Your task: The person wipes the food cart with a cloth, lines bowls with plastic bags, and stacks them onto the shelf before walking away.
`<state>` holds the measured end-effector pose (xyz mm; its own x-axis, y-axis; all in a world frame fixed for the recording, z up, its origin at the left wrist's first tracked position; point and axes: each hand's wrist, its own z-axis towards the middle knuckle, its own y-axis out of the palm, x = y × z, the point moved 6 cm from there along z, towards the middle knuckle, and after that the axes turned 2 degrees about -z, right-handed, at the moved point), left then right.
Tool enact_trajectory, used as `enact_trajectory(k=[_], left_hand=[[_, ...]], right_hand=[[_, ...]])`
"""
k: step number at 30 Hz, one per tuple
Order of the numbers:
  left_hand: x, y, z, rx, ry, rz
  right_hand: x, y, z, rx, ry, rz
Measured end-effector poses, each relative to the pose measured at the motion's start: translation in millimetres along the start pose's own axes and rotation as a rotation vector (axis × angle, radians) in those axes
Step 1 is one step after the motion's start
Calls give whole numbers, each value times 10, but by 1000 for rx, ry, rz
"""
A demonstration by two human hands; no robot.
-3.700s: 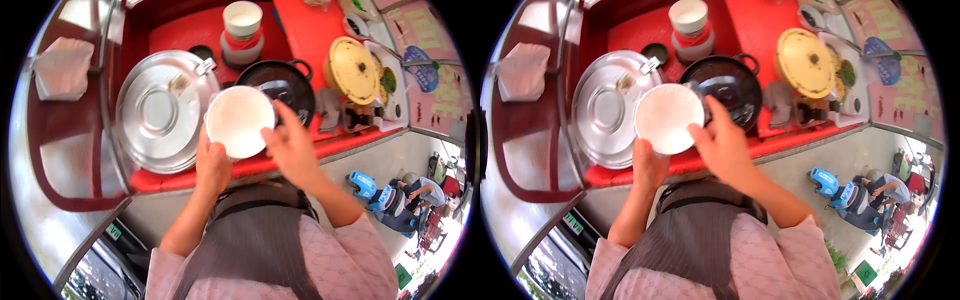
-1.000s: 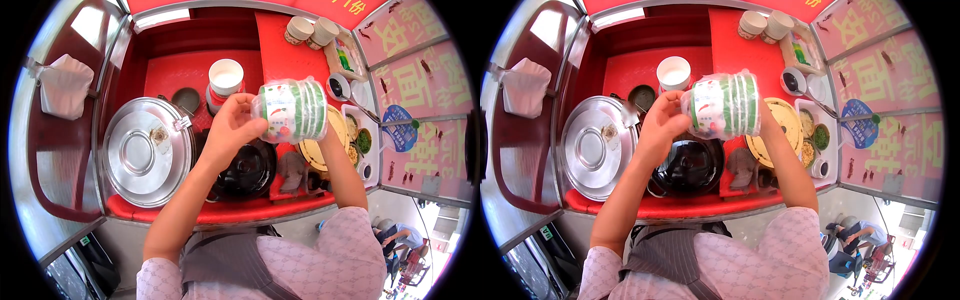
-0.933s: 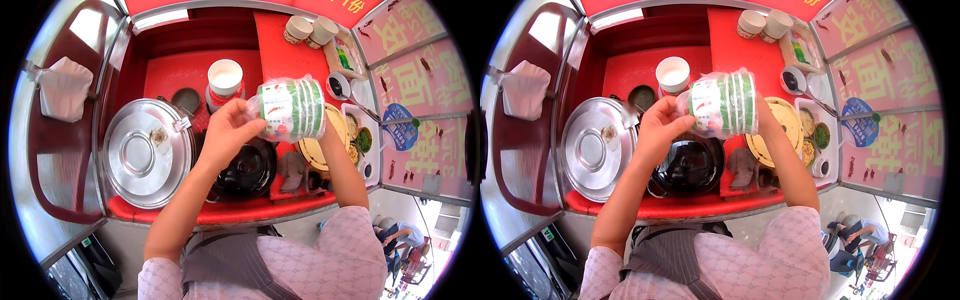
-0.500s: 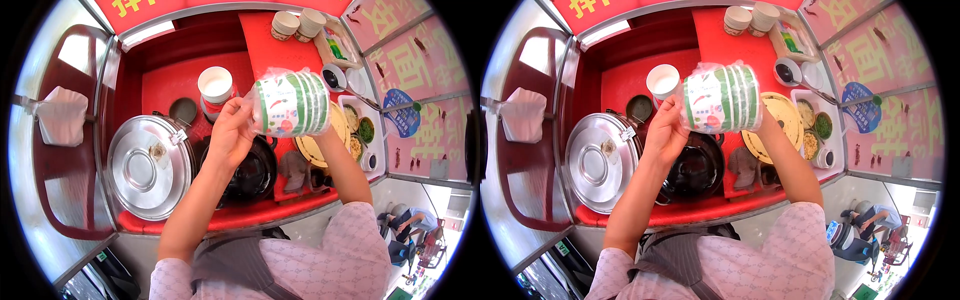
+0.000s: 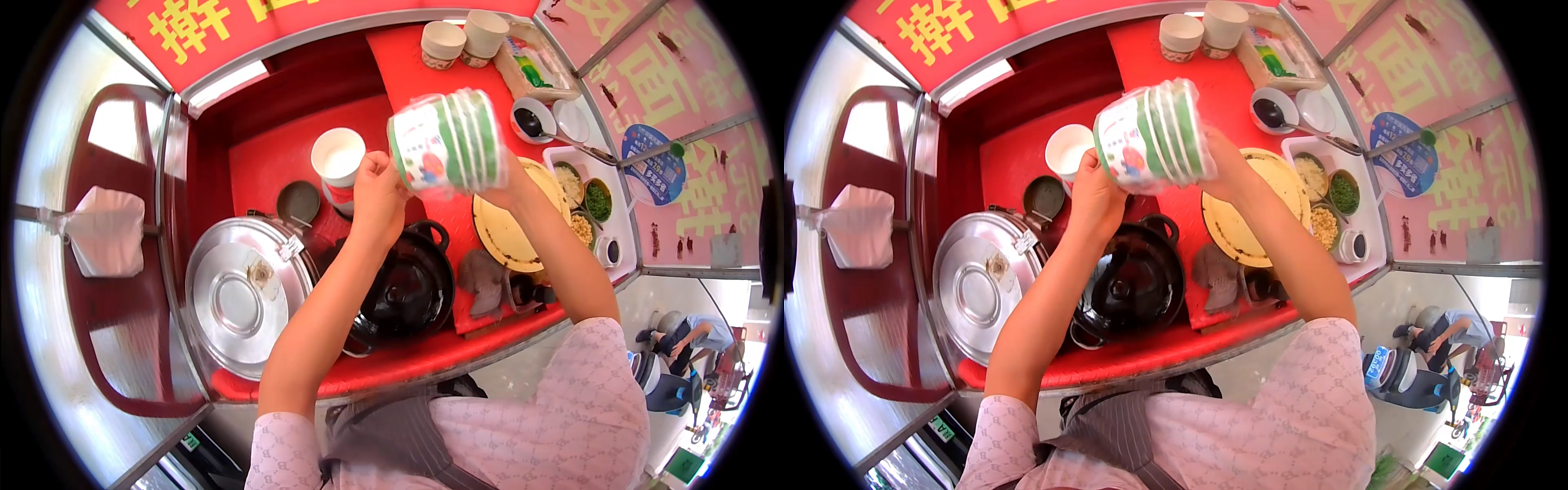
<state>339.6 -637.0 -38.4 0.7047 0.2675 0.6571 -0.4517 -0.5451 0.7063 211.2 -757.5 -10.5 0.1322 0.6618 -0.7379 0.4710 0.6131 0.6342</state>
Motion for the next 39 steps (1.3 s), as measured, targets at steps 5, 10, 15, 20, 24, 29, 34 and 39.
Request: enact_trajectory(k=[5,10,15,20,24,29,34,39], left_hand=[[-282,199,555,-32,69,-86],[-767,197,970,40,-56,-53],[-1101,117,1415,33,-180,-109],[-1299,123,1604,67,-312,-93],[-1317,208,1715,-51,-354,-27],[-1163,341,1553,-208,-584,150],[-504,308,798,-406,-421,493],[656,-508,-211,-280,-13,904]], right_hand=[[-327,-226,240,152,11,-207],[-404,-807,652,379,41,-287],[-426,-1091,1004,503,140,-368],[-456,-1268,1282,632,141,-430],[-539,-1296,1412,723,103,-534],[-407,-1791,1800,849,110,-773],[-431,-1459,1588,944,94,-750],[-781,-1361,1502,934,52,-1571]])
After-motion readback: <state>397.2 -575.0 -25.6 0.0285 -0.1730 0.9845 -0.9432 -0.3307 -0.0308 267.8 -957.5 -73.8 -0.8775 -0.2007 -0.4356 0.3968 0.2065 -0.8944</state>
